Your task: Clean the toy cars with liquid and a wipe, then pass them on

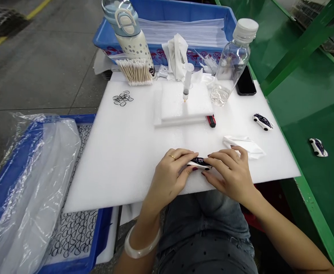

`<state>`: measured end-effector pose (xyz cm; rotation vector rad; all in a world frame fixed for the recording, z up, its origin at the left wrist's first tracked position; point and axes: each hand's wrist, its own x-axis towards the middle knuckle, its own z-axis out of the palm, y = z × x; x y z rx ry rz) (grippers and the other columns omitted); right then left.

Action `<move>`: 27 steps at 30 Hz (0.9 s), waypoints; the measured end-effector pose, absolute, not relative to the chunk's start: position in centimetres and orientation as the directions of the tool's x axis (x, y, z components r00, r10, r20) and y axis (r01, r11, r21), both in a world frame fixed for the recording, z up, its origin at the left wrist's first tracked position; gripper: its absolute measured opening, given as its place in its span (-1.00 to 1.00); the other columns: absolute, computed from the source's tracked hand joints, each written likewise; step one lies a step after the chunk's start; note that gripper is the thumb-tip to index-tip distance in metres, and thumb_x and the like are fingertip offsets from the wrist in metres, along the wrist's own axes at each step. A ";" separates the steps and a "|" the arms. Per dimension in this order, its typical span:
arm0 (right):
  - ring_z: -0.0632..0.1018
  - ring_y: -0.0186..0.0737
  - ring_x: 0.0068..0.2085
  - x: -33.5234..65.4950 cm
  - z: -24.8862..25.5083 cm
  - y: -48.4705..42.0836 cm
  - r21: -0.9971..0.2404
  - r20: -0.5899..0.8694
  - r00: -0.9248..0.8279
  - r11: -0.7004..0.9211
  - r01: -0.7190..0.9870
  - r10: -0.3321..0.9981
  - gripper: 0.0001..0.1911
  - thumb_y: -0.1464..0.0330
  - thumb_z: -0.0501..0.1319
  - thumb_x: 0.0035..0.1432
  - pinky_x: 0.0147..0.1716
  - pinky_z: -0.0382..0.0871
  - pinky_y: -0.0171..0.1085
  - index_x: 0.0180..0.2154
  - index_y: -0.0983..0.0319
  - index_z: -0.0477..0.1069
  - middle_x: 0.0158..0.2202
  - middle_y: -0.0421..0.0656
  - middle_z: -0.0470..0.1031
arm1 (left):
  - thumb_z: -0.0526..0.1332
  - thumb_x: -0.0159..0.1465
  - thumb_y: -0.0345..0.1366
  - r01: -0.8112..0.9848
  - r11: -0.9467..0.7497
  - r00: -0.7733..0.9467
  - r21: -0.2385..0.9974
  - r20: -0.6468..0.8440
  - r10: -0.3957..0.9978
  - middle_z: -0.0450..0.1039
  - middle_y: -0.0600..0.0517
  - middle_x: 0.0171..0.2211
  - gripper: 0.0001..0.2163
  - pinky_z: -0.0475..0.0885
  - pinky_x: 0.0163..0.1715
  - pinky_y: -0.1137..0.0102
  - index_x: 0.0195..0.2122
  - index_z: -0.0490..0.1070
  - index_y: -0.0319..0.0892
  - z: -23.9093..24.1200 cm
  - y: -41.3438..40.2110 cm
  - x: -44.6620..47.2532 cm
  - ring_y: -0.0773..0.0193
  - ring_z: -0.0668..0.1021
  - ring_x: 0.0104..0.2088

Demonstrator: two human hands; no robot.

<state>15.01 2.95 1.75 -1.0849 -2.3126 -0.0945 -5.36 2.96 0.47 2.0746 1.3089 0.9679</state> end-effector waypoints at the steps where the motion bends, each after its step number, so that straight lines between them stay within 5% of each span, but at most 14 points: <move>1: 0.53 -0.16 -0.20 14.8 1.5 2.8 -0.173 0.542 -0.497 0.669 0.723 0.677 -0.83 0.36 0.26 0.24 0.01 0.17 -0.03 -0.11 0.18 0.41 -0.22 -0.17 0.60 | 0.18 0.33 -0.44 0.557 -0.412 0.287 0.721 0.298 0.910 0.52 -0.03 -0.09 -0.75 0.47 -0.06 0.17 0.02 0.49 -0.17 0.5 2.9 -5.4 0.14 0.49 -0.10; 7: 0.52 -0.14 -0.21 15.4 1.8 3.3 -0.288 0.497 -0.500 0.678 0.676 0.710 -0.81 0.37 0.26 0.24 -0.03 0.25 -0.02 -0.08 0.16 0.43 -0.19 -0.16 0.60 | 0.21 0.32 -0.44 0.563 -0.424 0.298 0.709 0.305 0.905 0.51 -0.03 -0.08 -0.74 0.47 -0.05 0.18 0.02 0.48 -0.17 0.3 2.9 -5.5 0.15 0.49 -0.08; 10: 0.51 -0.08 -0.13 14.9 2.1 3.3 -0.408 0.379 -0.548 0.666 0.625 0.746 -0.59 0.35 0.22 0.27 -0.10 0.36 -0.06 0.13 0.22 0.31 -0.11 -0.06 0.57 | 0.21 0.33 -0.42 0.555 -0.446 0.320 0.702 0.315 0.894 0.51 -0.02 -0.07 -0.74 0.46 -0.03 0.20 0.04 0.46 -0.15 0.3 2.8 -5.8 0.15 0.49 -0.07; 15: 0.52 -0.10 -0.15 15.8 2.3 3.2 -0.387 0.407 -0.541 0.676 0.627 0.736 -0.44 0.46 0.10 0.28 -0.18 0.44 -0.10 0.29 0.26 0.11 -0.14 -0.03 0.56 | 0.20 0.36 -0.31 0.574 -0.469 0.340 0.671 0.326 0.882 0.46 -0.04 0.03 -0.67 0.44 0.03 0.18 0.14 0.37 -0.11 0.2 2.4 -6.3 0.11 0.47 0.02; 18: 0.54 -0.11 -0.08 21.9 2.6 4.0 -0.467 0.490 -0.197 0.446 0.763 0.849 -0.42 0.41 0.19 0.19 -0.07 0.44 -0.07 0.25 0.17 0.20 -0.05 -0.05 0.54 | 0.21 0.35 -0.20 0.606 -0.453 0.313 0.654 0.328 0.891 0.40 -0.06 0.11 -0.57 0.43 0.07 0.13 0.24 0.28 -0.08 0.0 2.4 -6.4 0.04 0.44 0.08; 22: 0.56 -0.07 -0.20 33.3 2.0 4.3 -0.517 0.399 0.475 -0.235 0.823 0.785 -0.30 0.35 0.31 -0.05 -0.13 0.44 -0.05 0.18 0.24 0.28 -0.14 -0.04 0.57 | 0.19 0.36 -0.22 0.597 -0.509 0.357 0.620 0.363 0.861 0.45 -0.01 0.04 -0.67 0.44 0.02 0.15 0.15 0.36 -0.04 -0.2 2.5 -6.3 0.07 0.46 0.03; 24: 0.57 -0.03 -0.23 38.0 1.0 3.7 -0.421 0.332 0.571 -0.424 0.802 0.751 -0.33 0.32 0.33 -0.08 -0.17 0.42 -0.06 0.13 0.23 0.34 -0.18 -0.05 0.59 | 0.19 0.37 -0.23 0.601 -0.526 0.371 0.602 0.373 0.851 0.45 -0.01 0.03 -0.70 0.44 0.01 0.14 0.11 0.39 -0.04 -0.2 2.5 -6.2 0.07 0.45 0.03; 27: 0.57 -0.09 -0.34 43.1 -0.7 2.4 -0.352 0.381 0.491 -0.368 0.861 0.784 -0.65 0.26 0.33 -0.01 -0.32 0.37 -0.18 -0.12 0.18 0.51 -0.33 -0.08 0.60 | 0.18 0.37 -0.23 0.604 -0.530 0.377 0.595 0.373 0.848 0.44 -0.01 0.04 -0.72 0.43 0.00 0.15 0.10 0.39 -0.06 -0.3 2.6 -6.1 0.07 0.45 0.03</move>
